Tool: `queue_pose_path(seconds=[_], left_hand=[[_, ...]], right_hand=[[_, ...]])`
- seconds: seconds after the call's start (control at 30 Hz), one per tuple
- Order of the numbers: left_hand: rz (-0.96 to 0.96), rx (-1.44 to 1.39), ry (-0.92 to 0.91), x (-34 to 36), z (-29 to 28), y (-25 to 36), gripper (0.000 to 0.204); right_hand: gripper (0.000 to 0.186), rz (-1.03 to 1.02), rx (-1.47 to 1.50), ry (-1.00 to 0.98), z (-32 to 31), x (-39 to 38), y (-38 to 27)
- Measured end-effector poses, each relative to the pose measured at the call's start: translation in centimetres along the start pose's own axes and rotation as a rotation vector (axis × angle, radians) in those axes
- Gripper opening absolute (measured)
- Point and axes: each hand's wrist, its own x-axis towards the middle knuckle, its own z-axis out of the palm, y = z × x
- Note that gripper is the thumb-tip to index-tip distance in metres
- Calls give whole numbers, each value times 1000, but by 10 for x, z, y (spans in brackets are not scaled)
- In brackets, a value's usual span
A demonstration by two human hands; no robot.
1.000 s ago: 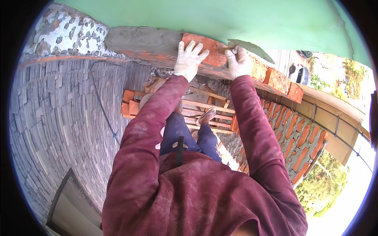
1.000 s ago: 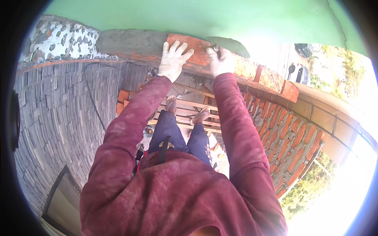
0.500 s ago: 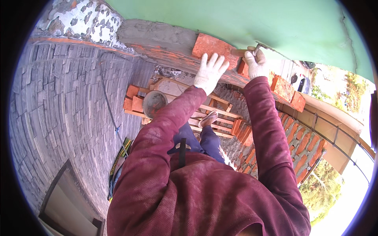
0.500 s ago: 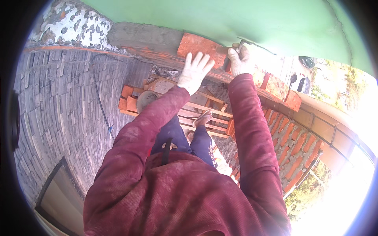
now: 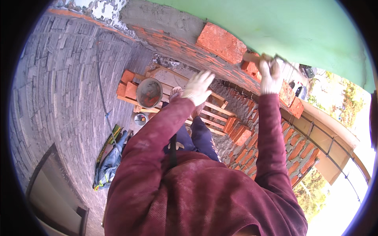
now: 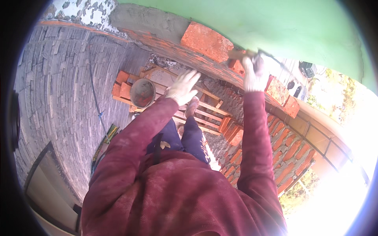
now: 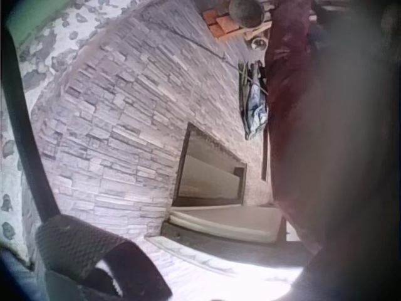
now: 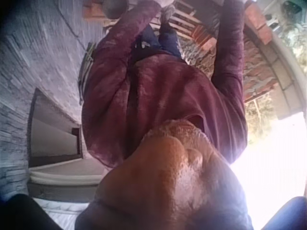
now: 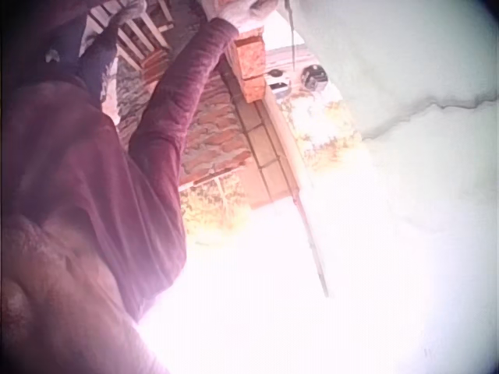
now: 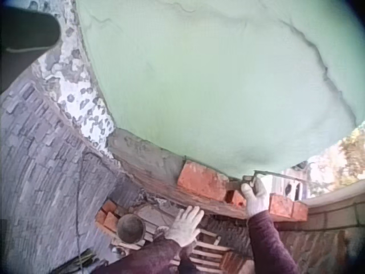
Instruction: The person applies mortar to a brick wall using a trowel and places bricks one by one to extend the wall. They repeatedly scoop mortar from a bucket, spread it on the wall, and position bricks while standing on a wooden scaffold.
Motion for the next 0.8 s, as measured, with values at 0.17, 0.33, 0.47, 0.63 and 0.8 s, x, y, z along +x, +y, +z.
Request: queue_pose_path(seconds=[0.17,0.33,0.47,0.63,0.8], left_hand=[[-584,-443,-110,-130,141,-176,75],[-1386,-616,428,-230,236,-313,100],[-1708,-972,931,-258,297,-364,122],[-1168,-1662,952,-249,367,-410,119],[-1301,-1609,1245,-232,382,-428,104]], right_hand=[[29,-192,-621,-325,-40,-137,37],[25,403,-773,-555,-83,-251,169],[46,889,-1188,-934,-114,-241,227],[45,861,-1436,-1026,-162,-241,265],[43,909,-1221,-1023,-108,-202,239]])
